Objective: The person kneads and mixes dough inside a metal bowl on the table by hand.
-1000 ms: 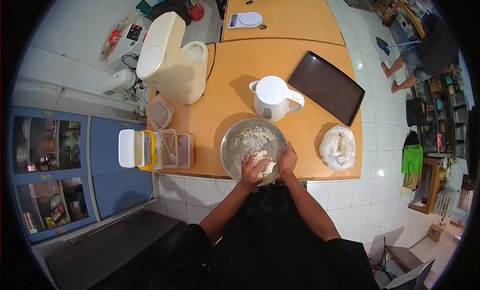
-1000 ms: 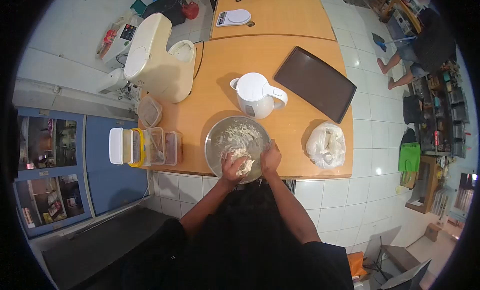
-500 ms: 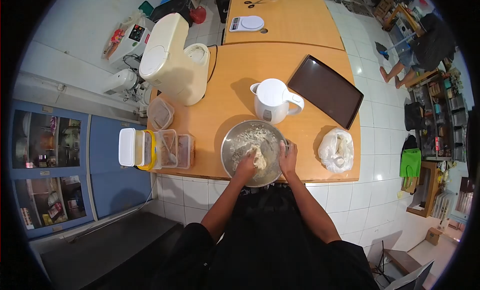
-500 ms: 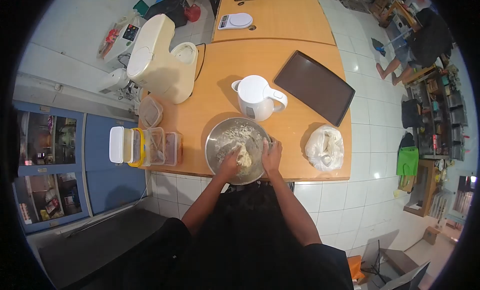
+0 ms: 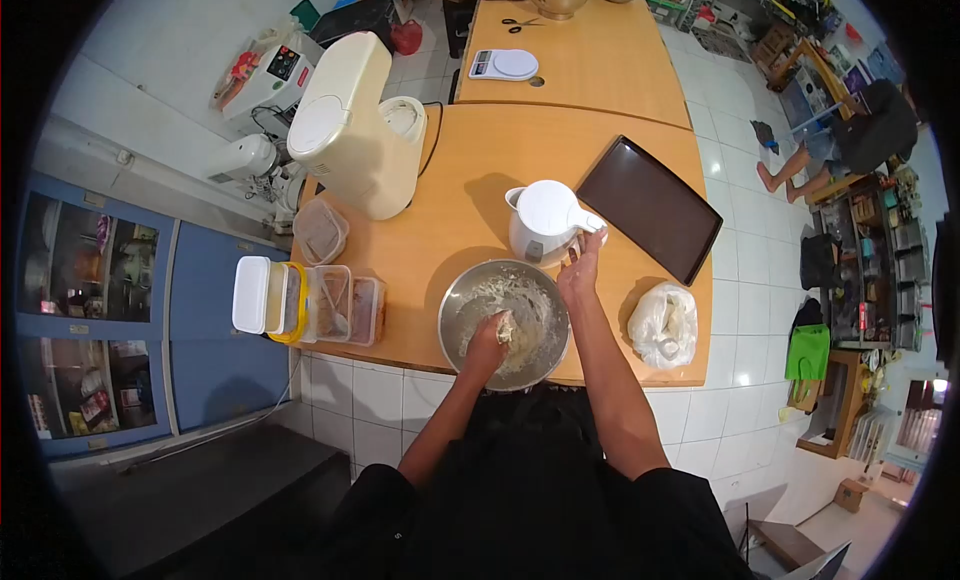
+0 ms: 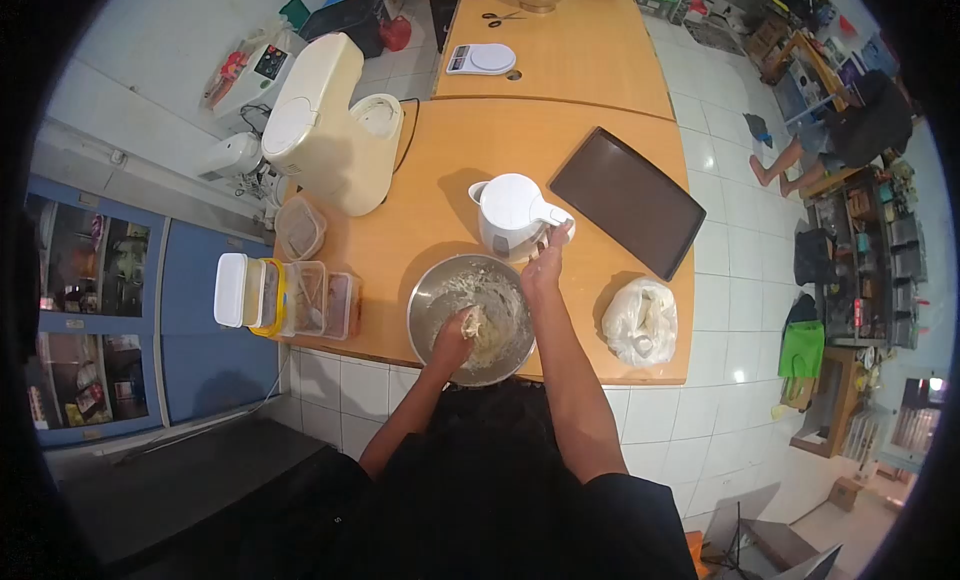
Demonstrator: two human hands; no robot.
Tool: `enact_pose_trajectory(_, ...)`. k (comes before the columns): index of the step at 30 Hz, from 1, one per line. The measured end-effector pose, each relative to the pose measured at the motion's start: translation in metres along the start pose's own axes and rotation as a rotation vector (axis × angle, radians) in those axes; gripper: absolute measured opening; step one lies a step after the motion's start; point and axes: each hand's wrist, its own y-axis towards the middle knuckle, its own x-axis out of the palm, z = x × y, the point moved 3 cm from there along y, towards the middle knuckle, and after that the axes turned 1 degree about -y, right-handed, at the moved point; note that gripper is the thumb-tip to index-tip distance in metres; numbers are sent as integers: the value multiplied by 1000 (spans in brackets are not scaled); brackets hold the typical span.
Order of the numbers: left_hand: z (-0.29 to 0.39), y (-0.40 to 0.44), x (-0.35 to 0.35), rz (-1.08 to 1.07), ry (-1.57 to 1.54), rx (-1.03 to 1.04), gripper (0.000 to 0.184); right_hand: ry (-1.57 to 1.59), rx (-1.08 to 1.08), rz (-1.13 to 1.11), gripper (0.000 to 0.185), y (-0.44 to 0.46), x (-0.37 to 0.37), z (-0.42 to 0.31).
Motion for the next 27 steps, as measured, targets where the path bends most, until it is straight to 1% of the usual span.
enact_pose_trajectory(1,1,0,-2,-4,0,7,63,32,-64,17,79,2,7,-3)
enact_pose_trajectory(4,-4,-1,-4,-20,5,4,66,312,-35,44,68,14,11,-13)
enact_pose_trajectory(7,-13,-6,-3,-24,20,-55,67,653,276,111,70,33,5,-16)
enact_pose_trajectory(10,-18,-9,-3,-15,16,-99,67,200,-72,85,71,48,-10,2)
enact_pose_trajectory(13,-18,-6,-5,-4,-52,-85,64,-175,-89,234,52,20,-34,-1)
enact_pose_trajectory(15,-17,-5,-8,-2,-106,-62,62,-541,-344,303,45,9,-44,-4)
enact_pose_trajectory(17,-17,-3,-10,18,-127,-70,61,-824,-652,299,43,9,-45,-9)
enact_pose_trajectory(19,-20,-4,-9,26,-116,-71,60,-1015,-1018,225,40,7,-27,-29)
enact_pose_trajectory(22,-20,-3,-9,18,-56,-74,61,-909,-896,23,40,39,-20,-35)
enact_pose_trajectory(25,-24,-3,-5,-5,-15,-120,63,-733,-744,-15,41,80,-31,-23)
enact_pose_trajectory(27,-33,-2,0,-23,-11,-163,63,-782,-506,-2,40,89,-35,-18)
